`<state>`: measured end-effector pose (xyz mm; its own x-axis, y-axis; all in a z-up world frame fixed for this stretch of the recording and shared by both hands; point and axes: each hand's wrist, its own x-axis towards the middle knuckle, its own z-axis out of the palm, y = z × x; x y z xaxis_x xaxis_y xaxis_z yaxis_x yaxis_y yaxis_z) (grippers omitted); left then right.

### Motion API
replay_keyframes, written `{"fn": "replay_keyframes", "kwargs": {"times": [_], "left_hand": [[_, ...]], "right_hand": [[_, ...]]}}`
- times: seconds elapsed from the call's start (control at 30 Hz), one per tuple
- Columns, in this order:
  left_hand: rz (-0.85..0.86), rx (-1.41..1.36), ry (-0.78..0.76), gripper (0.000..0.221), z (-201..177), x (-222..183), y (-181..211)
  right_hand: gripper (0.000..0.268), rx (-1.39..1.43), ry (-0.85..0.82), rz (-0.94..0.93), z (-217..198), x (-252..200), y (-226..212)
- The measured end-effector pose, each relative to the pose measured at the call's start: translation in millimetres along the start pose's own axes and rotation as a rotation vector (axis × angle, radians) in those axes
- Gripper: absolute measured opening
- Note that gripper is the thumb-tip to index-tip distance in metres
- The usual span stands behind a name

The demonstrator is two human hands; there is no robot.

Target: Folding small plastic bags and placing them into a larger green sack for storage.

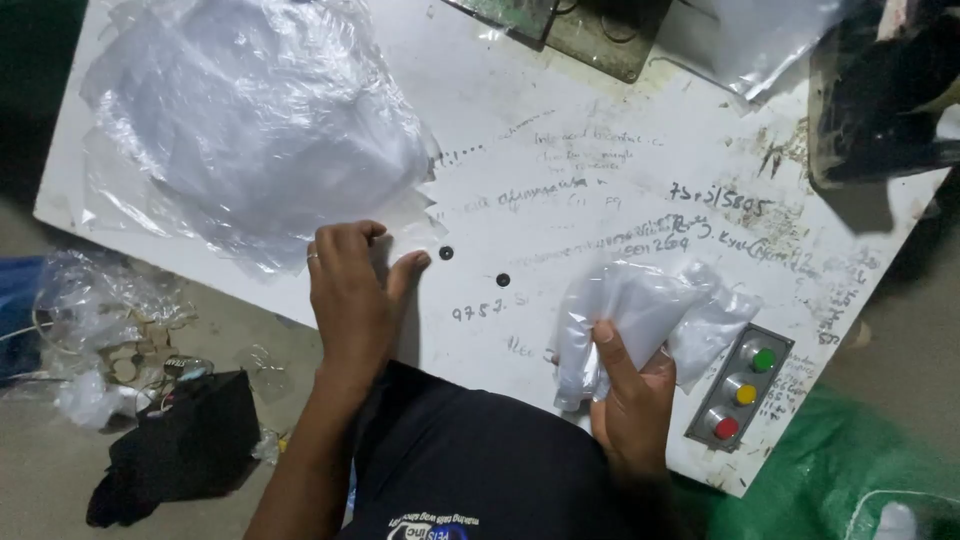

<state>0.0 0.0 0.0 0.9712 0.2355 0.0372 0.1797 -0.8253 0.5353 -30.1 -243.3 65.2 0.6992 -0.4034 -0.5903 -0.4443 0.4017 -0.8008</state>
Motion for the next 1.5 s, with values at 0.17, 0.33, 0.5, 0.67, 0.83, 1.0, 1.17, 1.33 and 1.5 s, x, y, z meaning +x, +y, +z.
{"fn": "replay_keyframes", "kwargs": {"times": [0.17,0.33,0.5,0.67,0.83,1.0,1.17,1.33,1.5], "left_hand": [[-0.048,-0.088,0.063,0.026,5.3,1.3,-12.0],[-0.224,-0.546,-0.053,0.038,-12.5,-4.4,9.3],[0.207,0.112,0.185,0.017,3.0,-12.7,-8.6],[-0.122,-0.465,-0.026,0.015,-25.2,-4.8,24.0],[-0.174,-0.803,-0.221,0.016,-6.2,-19.3,39.8],[-0.828,-1.536,-0.668,0.040,9.6,-13.9,75.1],[-0.496,-1.197,-0.485,0.031,7.3,-11.7,72.2],[-0.293,-1.136,-0.415,0.030,13.4,-23.2,92.4],[0.741,-0.225,0.265,0.021,19.7,-36.8,94.6]], "right_hand": [[0.061,-0.020,-0.040,0.000,-2.6,-0.8,5.3],[0.067,-0.026,-0.013,-0.032,1.6,-4.3,1.1],[0.073,-0.033,-0.036,-0.127,3.4,-7.4,2.4],[0.061,-0.069,-0.002,-0.085,-2.0,-10.6,7.0],[0.051,-0.432,-0.167,-0.144,-11.5,-6.3,14.5],[0.040,-0.160,-0.428,-0.185,-1.4,3.7,32.8],[0.044,-0.478,-0.161,-0.204,-2.3,-12.3,31.1],[0.042,-0.405,-0.104,-0.064,4.6,-20.8,22.4],[0.024,-1.452,-0.612,-0.531,-11.3,9.0,31.5]]}}
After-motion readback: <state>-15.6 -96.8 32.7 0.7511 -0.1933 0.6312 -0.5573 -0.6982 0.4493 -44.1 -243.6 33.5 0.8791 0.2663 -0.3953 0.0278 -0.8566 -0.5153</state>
